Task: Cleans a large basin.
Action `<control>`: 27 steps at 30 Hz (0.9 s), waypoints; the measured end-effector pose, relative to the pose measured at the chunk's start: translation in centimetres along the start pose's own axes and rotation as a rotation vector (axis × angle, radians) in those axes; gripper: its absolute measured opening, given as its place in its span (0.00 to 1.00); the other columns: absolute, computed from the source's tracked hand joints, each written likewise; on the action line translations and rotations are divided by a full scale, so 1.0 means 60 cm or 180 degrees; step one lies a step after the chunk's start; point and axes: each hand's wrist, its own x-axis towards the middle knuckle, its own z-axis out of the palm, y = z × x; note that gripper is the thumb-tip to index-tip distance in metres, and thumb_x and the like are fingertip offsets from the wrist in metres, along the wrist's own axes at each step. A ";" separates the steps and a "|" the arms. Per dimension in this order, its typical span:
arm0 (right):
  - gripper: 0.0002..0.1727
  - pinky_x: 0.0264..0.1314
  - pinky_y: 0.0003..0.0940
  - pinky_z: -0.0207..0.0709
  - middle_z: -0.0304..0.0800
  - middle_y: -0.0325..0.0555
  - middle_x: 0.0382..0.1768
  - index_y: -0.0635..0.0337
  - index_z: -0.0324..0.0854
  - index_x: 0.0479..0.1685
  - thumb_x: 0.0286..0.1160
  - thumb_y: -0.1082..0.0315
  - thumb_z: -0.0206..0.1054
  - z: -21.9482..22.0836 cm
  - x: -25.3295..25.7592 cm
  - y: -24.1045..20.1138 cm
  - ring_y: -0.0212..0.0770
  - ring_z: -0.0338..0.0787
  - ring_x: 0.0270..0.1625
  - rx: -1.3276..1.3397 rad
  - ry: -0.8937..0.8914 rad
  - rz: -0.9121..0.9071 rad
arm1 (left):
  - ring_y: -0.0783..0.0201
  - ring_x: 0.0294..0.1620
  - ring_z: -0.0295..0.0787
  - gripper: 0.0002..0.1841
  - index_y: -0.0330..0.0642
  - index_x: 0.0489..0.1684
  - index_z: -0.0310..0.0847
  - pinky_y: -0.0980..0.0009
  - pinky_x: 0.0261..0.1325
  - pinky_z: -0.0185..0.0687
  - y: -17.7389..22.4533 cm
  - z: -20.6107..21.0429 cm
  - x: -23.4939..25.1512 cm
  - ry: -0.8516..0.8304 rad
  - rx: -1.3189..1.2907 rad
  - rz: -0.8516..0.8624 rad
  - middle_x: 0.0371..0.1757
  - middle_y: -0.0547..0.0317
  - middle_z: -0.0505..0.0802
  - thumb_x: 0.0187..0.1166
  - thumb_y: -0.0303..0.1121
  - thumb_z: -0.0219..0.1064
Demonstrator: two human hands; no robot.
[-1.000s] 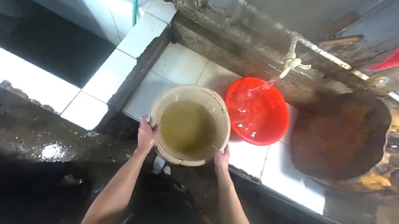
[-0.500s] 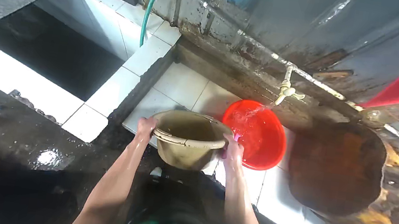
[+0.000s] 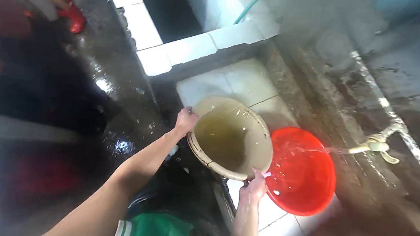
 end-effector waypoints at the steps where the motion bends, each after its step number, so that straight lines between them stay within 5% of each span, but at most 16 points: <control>1: 0.21 0.39 0.48 0.86 0.89 0.57 0.44 0.68 0.80 0.58 0.65 0.72 0.76 -0.010 -0.006 0.012 0.48 0.90 0.41 0.0012 -0.0004 -0.0034 | 0.44 0.54 0.92 0.23 0.43 0.69 0.82 0.39 0.57 0.87 -0.027 0.003 -0.013 0.0047 -0.0021 0.0000 0.54 0.42 0.94 0.74 0.38 0.71; 4: 0.21 0.47 0.49 0.90 0.91 0.58 0.47 0.70 0.81 0.56 0.60 0.80 0.74 -0.048 -0.030 0.032 0.48 0.93 0.46 -0.0035 0.0016 -0.0290 | 0.47 0.56 0.92 0.25 0.44 0.72 0.80 0.41 0.61 0.86 -0.106 0.018 -0.065 0.0140 -0.0184 -0.0101 0.56 0.43 0.93 0.75 0.37 0.72; 8: 0.22 0.41 0.54 0.89 0.88 0.57 0.46 0.67 0.78 0.56 0.57 0.81 0.69 -0.110 -0.063 0.025 0.50 0.91 0.44 -0.0195 0.0096 -0.0362 | 0.52 0.56 0.93 0.27 0.40 0.70 0.79 0.47 0.62 0.88 -0.182 0.054 -0.136 0.0148 -0.0610 -0.0181 0.55 0.44 0.93 0.72 0.38 0.76; 14: 0.29 0.40 0.53 0.87 0.86 0.55 0.49 0.63 0.75 0.60 0.50 0.84 0.65 -0.192 -0.106 0.025 0.48 0.89 0.46 -0.0468 0.0112 -0.0488 | 0.52 0.56 0.93 0.30 0.45 0.62 0.86 0.45 0.62 0.86 -0.218 0.051 -0.157 -0.0363 0.0252 -0.0321 0.52 0.49 0.94 0.69 0.59 0.74; 20: 0.25 0.42 0.46 0.88 0.86 0.50 0.47 0.63 0.75 0.57 0.53 0.81 0.63 -0.253 -0.153 0.028 0.42 0.89 0.45 -0.0844 0.0049 -0.0766 | 0.46 0.59 0.92 0.30 0.43 0.69 0.80 0.41 0.62 0.86 -0.272 0.048 -0.213 -0.0966 0.0359 -0.0340 0.56 0.44 0.93 0.67 0.47 0.73; 27: 0.24 0.44 0.43 0.88 0.86 0.50 0.46 0.66 0.75 0.57 0.54 0.81 0.63 -0.234 -0.190 0.009 0.40 0.90 0.44 -0.1289 -0.0208 -0.0883 | 0.40 0.62 0.89 0.34 0.36 0.73 0.73 0.37 0.63 0.83 -0.331 -0.005 -0.259 -0.1494 0.0483 -0.0588 0.59 0.37 0.90 0.71 0.48 0.72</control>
